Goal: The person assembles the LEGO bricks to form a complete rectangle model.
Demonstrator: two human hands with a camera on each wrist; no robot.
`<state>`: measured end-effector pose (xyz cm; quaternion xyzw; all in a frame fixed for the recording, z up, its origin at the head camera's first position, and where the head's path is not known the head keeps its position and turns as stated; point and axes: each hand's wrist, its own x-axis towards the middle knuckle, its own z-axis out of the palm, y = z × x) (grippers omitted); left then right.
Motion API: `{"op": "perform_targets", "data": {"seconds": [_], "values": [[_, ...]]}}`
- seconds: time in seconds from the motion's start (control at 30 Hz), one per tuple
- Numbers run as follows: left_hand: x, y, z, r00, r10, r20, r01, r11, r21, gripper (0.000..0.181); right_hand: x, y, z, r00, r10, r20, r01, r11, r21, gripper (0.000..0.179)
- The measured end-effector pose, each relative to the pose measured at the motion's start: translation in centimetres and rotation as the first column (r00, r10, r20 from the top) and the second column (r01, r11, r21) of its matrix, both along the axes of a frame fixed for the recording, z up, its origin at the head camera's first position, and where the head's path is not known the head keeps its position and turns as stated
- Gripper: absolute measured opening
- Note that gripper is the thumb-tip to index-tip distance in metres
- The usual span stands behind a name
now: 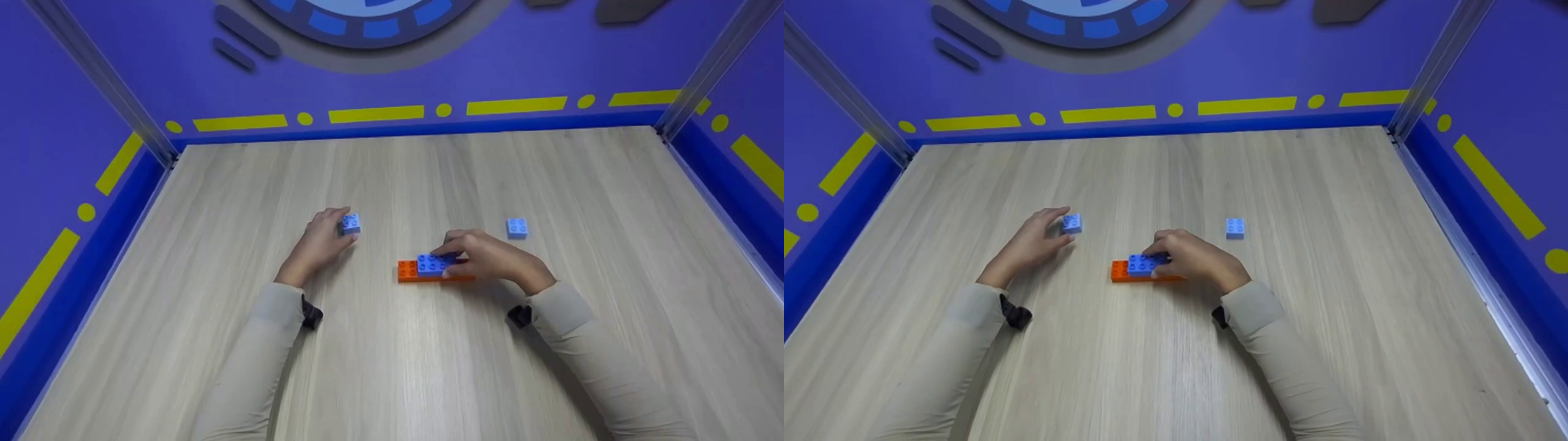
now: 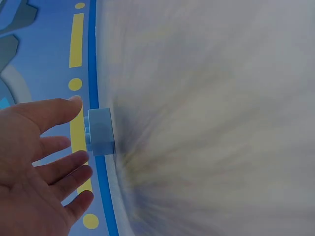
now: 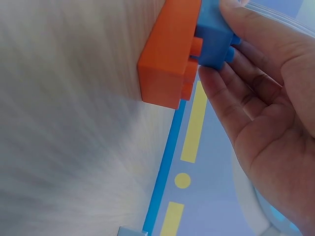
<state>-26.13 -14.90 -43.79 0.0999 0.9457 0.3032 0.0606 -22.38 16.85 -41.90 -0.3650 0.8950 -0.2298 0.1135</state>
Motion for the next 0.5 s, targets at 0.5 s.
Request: {"op": "perform_targets", "data": {"seconds": [0.5], "values": [[0.02, -0.12, -0.04, 0.999, -0.048, 0.02, 0.047, 0.998, 0.034, 0.042, 0.1, 0.0, -0.02, 1.0, -0.004, -0.013, 0.004, 1.0, 0.004, 0.034]]}}
